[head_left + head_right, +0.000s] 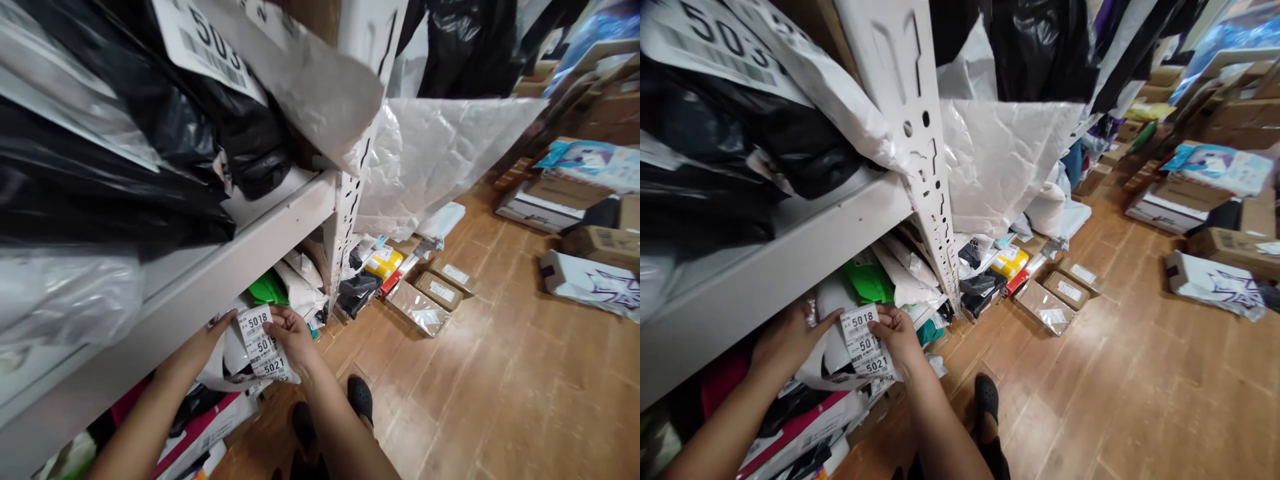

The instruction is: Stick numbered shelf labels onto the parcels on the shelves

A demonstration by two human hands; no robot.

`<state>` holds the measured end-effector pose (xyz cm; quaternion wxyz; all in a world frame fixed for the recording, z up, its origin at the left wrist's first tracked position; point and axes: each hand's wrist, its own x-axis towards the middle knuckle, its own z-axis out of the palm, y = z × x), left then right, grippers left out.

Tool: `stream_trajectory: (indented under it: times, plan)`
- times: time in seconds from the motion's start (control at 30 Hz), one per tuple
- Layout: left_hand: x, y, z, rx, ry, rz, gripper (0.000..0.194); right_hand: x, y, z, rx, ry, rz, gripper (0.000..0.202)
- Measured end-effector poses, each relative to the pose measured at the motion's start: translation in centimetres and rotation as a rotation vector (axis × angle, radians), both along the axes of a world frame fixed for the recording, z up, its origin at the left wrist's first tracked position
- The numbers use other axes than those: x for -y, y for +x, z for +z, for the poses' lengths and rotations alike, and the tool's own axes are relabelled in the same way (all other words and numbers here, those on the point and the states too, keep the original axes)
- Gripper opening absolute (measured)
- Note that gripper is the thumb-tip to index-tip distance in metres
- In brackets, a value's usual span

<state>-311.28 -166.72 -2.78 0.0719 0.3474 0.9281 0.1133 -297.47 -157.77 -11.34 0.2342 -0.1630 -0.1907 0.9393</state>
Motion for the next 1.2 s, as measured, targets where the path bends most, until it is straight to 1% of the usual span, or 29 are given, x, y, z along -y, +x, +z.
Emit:
stream_trajectory:
  times: [0.03,0.07,0.13,0.17,0.2,0.27,0.37,0.47,0.57,0.63,0.73,0.83,0.93,1.0,1.07,1.13,1.2]
  plan:
    - [-0.4,0.0,0.3,-0.008,0.003,-0.073,0.035,0.2,0.1,0.0,0.027,0.011,-0.004,0.041]
    - [-0.7,0.0,0.6,0.026,0.004,-0.166,0.032,0.2,0.2,0.0,0.048,0.023,-0.007,0.04]
    - [-1.4,-0.4,1.1,0.191,-0.005,-0.356,0.029,0.3,0.4,0.1,0.084,0.059,-0.017,0.038]
    - [-1.7,-0.6,1.2,0.296,-0.006,-0.416,0.029,0.3,0.4,0.2,0.1,0.084,-0.021,0.038]
    - [-1.9,-0.9,1.2,0.394,-0.003,-0.445,0.03,0.4,0.5,0.4,0.117,0.111,-0.024,0.038]
    - [-2.0,-1.4,1.2,0.522,0.014,-0.436,0.034,0.6,0.4,0.7,0.175,0.176,-0.03,0.04]
    - [-2.1,-1.4,1.1,0.54,0.013,-0.438,0.034,1.1,-0.1,0.8,0.288,0.276,-0.042,0.043]
    - [-2.2,-0.4,1.6,0.451,-0.002,-0.436,0.024,1.6,-0.7,0.7,0.386,0.337,-0.084,0.042]
    - [-2.5,1.2,2.4,0.326,-0.034,-0.413,0.02,1.8,-1.0,0.3,0.467,0.354,-0.13,0.049]
    - [-2.5,2.1,2.7,0.233,-0.069,-0.388,0.018,1.8,-0.7,0.1,0.47,0.345,-0.1,0.05]
    - [-2.5,3.1,2.5,0.108,-0.127,-0.343,0.015,2.0,0.1,-0.3,0.435,0.318,-0.011,0.05]
    - [-2.4,3.4,1.8,0.009,-0.179,-0.296,0.016,2.7,1.0,-0.9,0.449,0.27,-0.013,0.052]
    - [-2.2,3.4,1.5,-0.03,-0.23,-0.303,0.014,3.6,2.0,-1.6,0.446,0.202,0.034,0.051]
    - [-2.2,3.5,1.7,-0.042,-0.264,-0.328,0.011,3.9,3.2,-2.1,0.417,0.162,0.109,0.052]
    - [-2.4,3.8,2.3,-0.064,-0.3,-0.339,0.013,3.6,4.9,-2.6,0.392,0.147,0.173,0.055]
    - [-3.1,4.1,2.9,-0.111,-0.332,-0.33,0.02,2.9,6.7,-3.0,0.367,0.17,0.218,0.053]
    - [-4.3,4.6,3.3,-0.181,-0.342,-0.326,0.032,2.0,7.9,-3.1,0.332,0.228,0.227,0.047]
